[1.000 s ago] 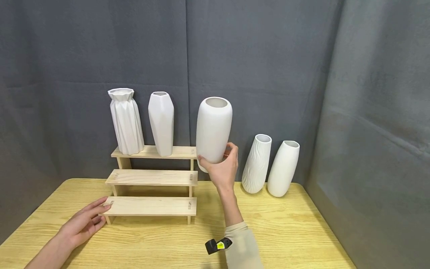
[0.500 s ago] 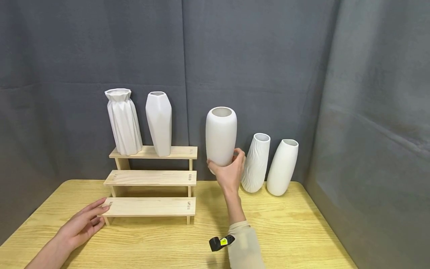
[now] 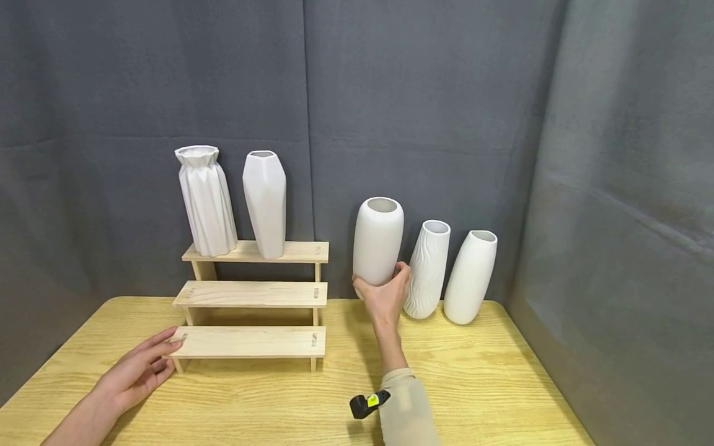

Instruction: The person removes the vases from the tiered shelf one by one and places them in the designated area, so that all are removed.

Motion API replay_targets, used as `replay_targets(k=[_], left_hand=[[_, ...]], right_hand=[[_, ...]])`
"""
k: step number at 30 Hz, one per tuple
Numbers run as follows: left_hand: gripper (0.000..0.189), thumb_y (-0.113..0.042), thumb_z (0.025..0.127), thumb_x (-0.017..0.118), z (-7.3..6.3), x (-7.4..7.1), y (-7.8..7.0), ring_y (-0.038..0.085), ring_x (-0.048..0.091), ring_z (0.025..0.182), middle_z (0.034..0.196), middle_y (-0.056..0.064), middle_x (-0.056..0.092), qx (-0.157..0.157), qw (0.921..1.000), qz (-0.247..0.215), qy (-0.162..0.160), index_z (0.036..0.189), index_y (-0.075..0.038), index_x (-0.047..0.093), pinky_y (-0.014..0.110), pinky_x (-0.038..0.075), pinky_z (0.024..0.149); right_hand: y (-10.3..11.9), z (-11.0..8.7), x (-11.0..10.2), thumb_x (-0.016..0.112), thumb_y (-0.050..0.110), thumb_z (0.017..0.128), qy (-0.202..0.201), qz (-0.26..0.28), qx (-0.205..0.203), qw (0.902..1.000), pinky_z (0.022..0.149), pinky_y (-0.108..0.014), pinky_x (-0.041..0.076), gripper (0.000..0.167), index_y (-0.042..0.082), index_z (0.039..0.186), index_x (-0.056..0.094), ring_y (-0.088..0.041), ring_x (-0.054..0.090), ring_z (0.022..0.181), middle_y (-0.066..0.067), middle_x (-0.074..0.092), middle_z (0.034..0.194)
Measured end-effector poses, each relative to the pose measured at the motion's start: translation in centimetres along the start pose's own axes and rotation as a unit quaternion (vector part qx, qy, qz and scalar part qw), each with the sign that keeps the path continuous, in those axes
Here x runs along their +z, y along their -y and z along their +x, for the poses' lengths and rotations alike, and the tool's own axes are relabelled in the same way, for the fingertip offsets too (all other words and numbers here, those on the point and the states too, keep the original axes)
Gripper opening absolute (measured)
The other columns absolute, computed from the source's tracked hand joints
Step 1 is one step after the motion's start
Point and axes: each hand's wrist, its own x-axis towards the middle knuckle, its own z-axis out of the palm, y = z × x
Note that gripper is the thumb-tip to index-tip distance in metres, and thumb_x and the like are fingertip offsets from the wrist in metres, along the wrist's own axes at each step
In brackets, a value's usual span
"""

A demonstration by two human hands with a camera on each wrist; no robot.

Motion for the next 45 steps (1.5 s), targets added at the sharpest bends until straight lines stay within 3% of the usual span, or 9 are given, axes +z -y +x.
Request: replay_targets(k=[8,21,45], left_hand=[[0.027,-0.008,0.100,0.068,-0.2,-0.1,0.2,0.007,0.057,0.087,0.110,0.000,0.061,-0.006,1.0000,0.005,-0.004,0.109,-0.033,0.071,0.022,0.052,0.079],[0.027,-0.008,0.100,0.067,-0.4,-0.3,1.1,0.007,0.056,0.085,0.110,-0.002,0.061,-0.008,0.9999,0.011,-0.008,0.110,-0.033,0.071,0.022,0.052,0.080],[0.027,-0.009,0.100,0.068,0.1,-0.1,0.1,0.008,0.057,0.085,0.112,0.000,0.061,0.000,1.0000,0.010,0.001,0.115,-0.032,0.068,0.023,0.053,0.079]], right_hand=[[-1.8,-0.6,0.2,0.097,0.023,0.062,0.004,-0.010,0.030,0.9995,0.091,-0.046,0.047,0.088,0.005,0.129,0.042,-0.032,0.055,0.107,-0.016,0.053,0.117],[-4.3,-1.4,-0.1,0.098,0.022,0.062,0.019,-0.035,0.040,0.9984,0.093,-0.046,0.046,0.087,0.003,0.127,0.042,-0.034,0.054,0.108,-0.018,0.052,0.117],[-4.2,-1.0,0.2,0.098,0.021,0.060,0.008,-0.025,0.053,0.9983,0.096,-0.046,0.045,0.090,0.004,0.126,0.040,-0.036,0.053,0.111,-0.019,0.049,0.122]])
